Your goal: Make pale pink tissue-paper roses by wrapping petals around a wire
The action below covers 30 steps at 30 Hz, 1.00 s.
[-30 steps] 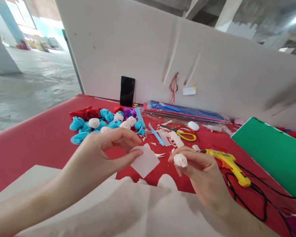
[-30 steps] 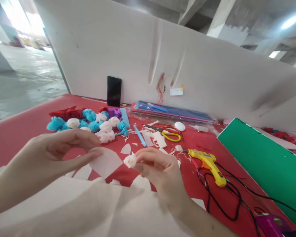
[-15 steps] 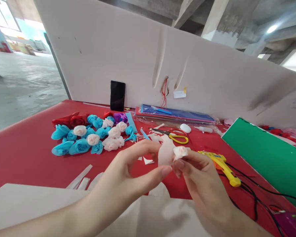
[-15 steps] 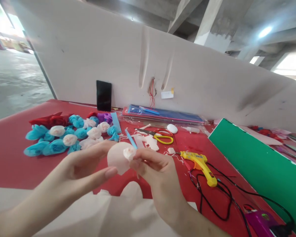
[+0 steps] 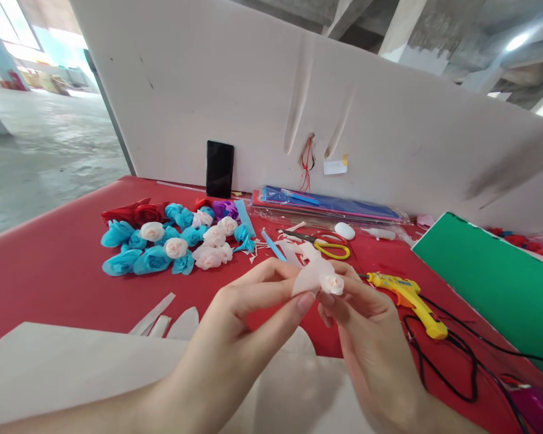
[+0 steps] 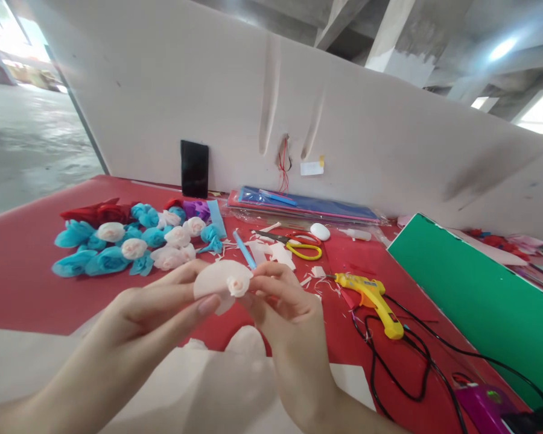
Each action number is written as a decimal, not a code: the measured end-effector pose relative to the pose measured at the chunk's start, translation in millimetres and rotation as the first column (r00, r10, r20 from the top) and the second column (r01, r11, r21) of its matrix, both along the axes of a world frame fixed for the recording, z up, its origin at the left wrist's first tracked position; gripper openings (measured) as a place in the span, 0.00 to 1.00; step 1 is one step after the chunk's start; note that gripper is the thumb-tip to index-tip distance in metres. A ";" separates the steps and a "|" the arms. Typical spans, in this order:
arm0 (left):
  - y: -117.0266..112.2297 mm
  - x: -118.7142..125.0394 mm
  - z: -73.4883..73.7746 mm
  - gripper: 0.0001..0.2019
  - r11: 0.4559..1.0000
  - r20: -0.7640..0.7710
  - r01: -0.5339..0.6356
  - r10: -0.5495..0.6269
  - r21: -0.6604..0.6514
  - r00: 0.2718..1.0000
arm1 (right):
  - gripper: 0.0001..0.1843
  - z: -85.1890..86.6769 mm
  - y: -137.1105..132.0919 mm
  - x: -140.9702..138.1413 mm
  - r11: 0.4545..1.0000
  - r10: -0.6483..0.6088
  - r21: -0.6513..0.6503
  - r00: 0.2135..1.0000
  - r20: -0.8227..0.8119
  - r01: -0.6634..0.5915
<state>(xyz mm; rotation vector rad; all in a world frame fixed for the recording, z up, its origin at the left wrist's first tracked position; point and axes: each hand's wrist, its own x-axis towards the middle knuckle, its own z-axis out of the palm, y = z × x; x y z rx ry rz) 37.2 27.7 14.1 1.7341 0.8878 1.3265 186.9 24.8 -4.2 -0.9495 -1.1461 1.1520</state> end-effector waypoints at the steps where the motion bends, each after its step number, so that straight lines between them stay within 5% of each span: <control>1: -0.5 0.1 -1.4 0.18 1.000 0.008 0.010 -0.009 -0.009 1.000 | 0.03 -0.9 -0.4 0.2 1.000 -0.011 0.024 1.000 0.029 0.010; 6: -5.3 -1.4 -5.4 0.18 0.998 0.010 0.028 -0.028 0.051 1.000 | 0.09 -0.4 -4.7 4.6 0.954 -0.150 0.286 0.969 0.196 0.090; 10: -8.5 -4.5 -4.2 0.13 0.991 -0.029 0.048 -0.045 0.124 0.999 | 0.20 3.2 -10.5 9.7 0.807 -0.347 0.581 0.883 0.318 0.108; 13: -8.3 -6.9 -4.2 0.11 0.982 -0.054 0.076 -0.068 0.170 0.996 | 0.26 2.7 -14.1 11.9 0.746 -0.386 0.661 0.860 0.333 0.079; 30: -7.9 -8.8 -8.1 0.09 0.948 -0.100 -0.054 0.089 0.313 0.991 | 0.09 1.3 -13.5 3.4 0.972 -0.068 0.234 0.981 0.184 0.023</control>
